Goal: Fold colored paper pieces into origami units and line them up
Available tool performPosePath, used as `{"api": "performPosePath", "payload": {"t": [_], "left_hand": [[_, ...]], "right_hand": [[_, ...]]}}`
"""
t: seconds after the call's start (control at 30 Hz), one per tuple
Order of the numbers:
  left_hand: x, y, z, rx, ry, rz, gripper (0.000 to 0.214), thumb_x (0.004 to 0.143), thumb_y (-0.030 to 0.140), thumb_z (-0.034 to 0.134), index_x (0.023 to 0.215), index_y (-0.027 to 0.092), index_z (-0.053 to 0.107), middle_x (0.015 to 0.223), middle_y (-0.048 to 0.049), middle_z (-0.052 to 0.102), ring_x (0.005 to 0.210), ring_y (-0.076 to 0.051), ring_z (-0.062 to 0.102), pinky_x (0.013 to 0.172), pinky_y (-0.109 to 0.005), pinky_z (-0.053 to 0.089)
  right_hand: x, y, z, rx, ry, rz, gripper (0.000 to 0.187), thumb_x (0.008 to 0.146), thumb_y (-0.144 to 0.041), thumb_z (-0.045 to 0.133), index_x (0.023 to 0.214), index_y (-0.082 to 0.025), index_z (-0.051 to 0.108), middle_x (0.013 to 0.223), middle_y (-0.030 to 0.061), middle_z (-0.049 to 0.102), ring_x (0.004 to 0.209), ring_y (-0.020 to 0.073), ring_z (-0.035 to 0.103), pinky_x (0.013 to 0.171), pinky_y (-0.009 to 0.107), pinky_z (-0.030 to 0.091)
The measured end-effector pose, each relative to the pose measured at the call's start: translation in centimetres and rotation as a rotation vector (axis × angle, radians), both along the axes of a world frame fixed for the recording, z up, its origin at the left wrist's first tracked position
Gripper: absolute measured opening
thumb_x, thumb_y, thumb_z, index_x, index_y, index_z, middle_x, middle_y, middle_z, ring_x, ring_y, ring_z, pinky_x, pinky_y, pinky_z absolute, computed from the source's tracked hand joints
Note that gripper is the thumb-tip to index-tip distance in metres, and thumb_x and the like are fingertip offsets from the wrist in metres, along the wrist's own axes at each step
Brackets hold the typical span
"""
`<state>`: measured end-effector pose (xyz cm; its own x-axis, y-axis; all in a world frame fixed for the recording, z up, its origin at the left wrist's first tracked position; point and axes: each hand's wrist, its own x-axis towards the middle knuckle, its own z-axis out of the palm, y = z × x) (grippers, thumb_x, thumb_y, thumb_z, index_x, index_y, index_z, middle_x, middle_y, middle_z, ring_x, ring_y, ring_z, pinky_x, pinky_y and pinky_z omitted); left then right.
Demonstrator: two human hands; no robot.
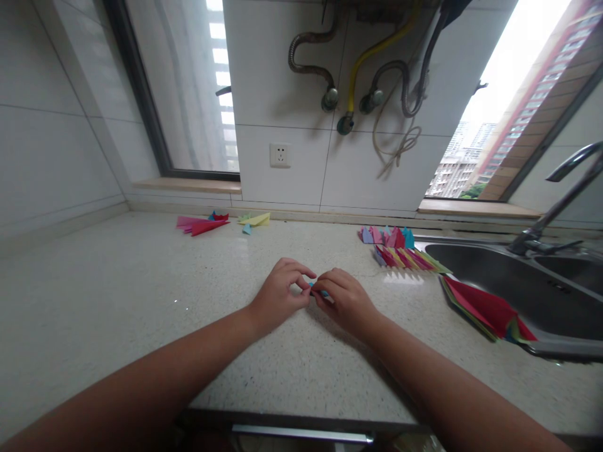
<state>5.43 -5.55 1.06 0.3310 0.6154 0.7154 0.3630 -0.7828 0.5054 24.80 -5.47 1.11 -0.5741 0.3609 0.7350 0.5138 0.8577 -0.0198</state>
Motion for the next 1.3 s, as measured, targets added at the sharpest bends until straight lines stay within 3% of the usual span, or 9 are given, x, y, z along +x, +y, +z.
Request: {"api": "performPosePath", "payload": {"t": [0.27, 0.43, 0.53, 0.6, 0.7, 0.83, 0.97, 1.07, 1.3], "left_hand": [[-0.4, 0.7, -0.1, 0.008, 0.066, -0.002, 0.014, 0.076, 0.009, 0.068, 0.072, 0.021, 0.062, 0.098, -0.0031, 0.071, 0.099, -0.021, 0.059, 0.091, -0.039, 0.046], [-1.3, 1.1, 0.2, 0.083, 0.095, 0.035, 0.010, 0.082, 0.010, 0.062, 0.079, 0.020, 0.061, 0.098, -0.0045, 0.068, 0.098, -0.020, 0.059, 0.090, -0.039, 0.046], [-1.6, 1.2, 0.2, 0.132, 0.112, 0.033, 0.007, 0.084, 0.013, 0.062, 0.083, 0.020, 0.063, 0.105, -0.0061, 0.066, 0.104, -0.020, 0.058, 0.093, -0.041, 0.046], [-1.6, 1.1, 0.1, 0.131, 0.099, 0.039, 0.005, 0.085, 0.015, 0.062, 0.084, 0.020, 0.063, 0.110, -0.0070, 0.064, 0.109, -0.021, 0.057, 0.097, -0.042, 0.045], [-1.2, 1.2, -0.5, 0.013, -0.017, 0.009, 0.018, 0.083, 0.016, 0.065, 0.100, 0.022, 0.063, 0.121, -0.0094, 0.059, 0.113, -0.022, 0.057, 0.095, -0.042, 0.049], [-0.6, 1.4, -1.2, -0.330, -0.230, -0.130, 0.054, 0.078, 0.017, 0.070, 0.127, 0.021, 0.049, 0.124, -0.0135, 0.060, 0.104, -0.020, 0.064, 0.085, -0.035, 0.055], [-0.3, 1.4, -1.0, -0.576, -0.218, -0.141, 0.027, 0.082, 0.027, 0.067, 0.107, 0.015, 0.064, 0.102, -0.0104, 0.071, 0.084, -0.018, 0.068, 0.077, -0.033, 0.054], [-0.2, 1.2, -0.6, -0.565, -0.181, -0.084, 0.019, 0.082, 0.029, 0.067, 0.094, 0.014, 0.070, 0.090, -0.0080, 0.072, 0.079, -0.017, 0.066, 0.074, -0.031, 0.052], [-0.2, 0.9, -0.6, -0.322, -0.071, -0.001, 0.009, 0.081, 0.023, 0.067, 0.083, 0.017, 0.072, 0.082, -0.0047, 0.069, 0.076, -0.016, 0.062, 0.072, -0.029, 0.048]], "right_hand": [[0.3, 0.4, 0.4, -0.140, 0.008, -0.014, 0.005, 0.087, -0.018, 0.058, 0.089, -0.019, 0.062, 0.085, 0.0075, 0.066, 0.082, 0.0197, 0.058, 0.076, 0.034, 0.046], [1.1, 1.4, 0.3, -0.583, 0.260, -0.107, 0.017, 0.094, -0.028, 0.051, 0.094, -0.018, 0.064, 0.083, 0.0051, 0.066, 0.073, 0.0157, 0.058, 0.067, 0.029, 0.046], [1.4, 1.7, -0.1, -0.848, 0.269, -0.009, 0.021, 0.094, -0.031, 0.051, 0.093, -0.017, 0.066, 0.080, 0.0038, 0.068, 0.070, 0.0143, 0.060, 0.065, 0.027, 0.048], [1.4, 1.7, -0.1, -0.914, 0.311, 0.044, 0.019, 0.092, -0.031, 0.055, 0.092, -0.016, 0.066, 0.078, 0.0035, 0.068, 0.067, 0.0136, 0.060, 0.063, 0.027, 0.048], [1.5, 1.5, 0.3, -0.869, 0.378, 0.076, 0.014, 0.088, -0.029, 0.060, 0.091, -0.016, 0.066, 0.080, 0.0044, 0.069, 0.069, 0.0142, 0.061, 0.065, 0.028, 0.049], [1.8, 1.3, 0.9, -0.694, 0.310, -0.002, 0.012, 0.088, -0.025, 0.060, 0.090, -0.017, 0.068, 0.082, 0.0054, 0.070, 0.075, 0.0157, 0.063, 0.066, 0.028, 0.048], [2.2, 1.1, 1.1, -0.518, 0.223, -0.004, 0.011, 0.089, -0.023, 0.058, 0.091, -0.018, 0.068, 0.083, 0.0055, 0.068, 0.076, 0.0159, 0.061, 0.063, 0.027, 0.046], [2.2, 1.1, 1.0, -0.434, 0.170, 0.022, 0.010, 0.090, -0.021, 0.058, 0.090, -0.019, 0.067, 0.082, 0.0051, 0.067, 0.076, 0.0157, 0.060, 0.068, 0.028, 0.046], [1.4, 0.9, 0.8, -0.389, 0.114, 0.041, 0.006, 0.087, -0.021, 0.063, 0.092, -0.020, 0.067, 0.083, 0.0045, 0.066, 0.080, 0.0165, 0.059, 0.075, 0.030, 0.045]]}}
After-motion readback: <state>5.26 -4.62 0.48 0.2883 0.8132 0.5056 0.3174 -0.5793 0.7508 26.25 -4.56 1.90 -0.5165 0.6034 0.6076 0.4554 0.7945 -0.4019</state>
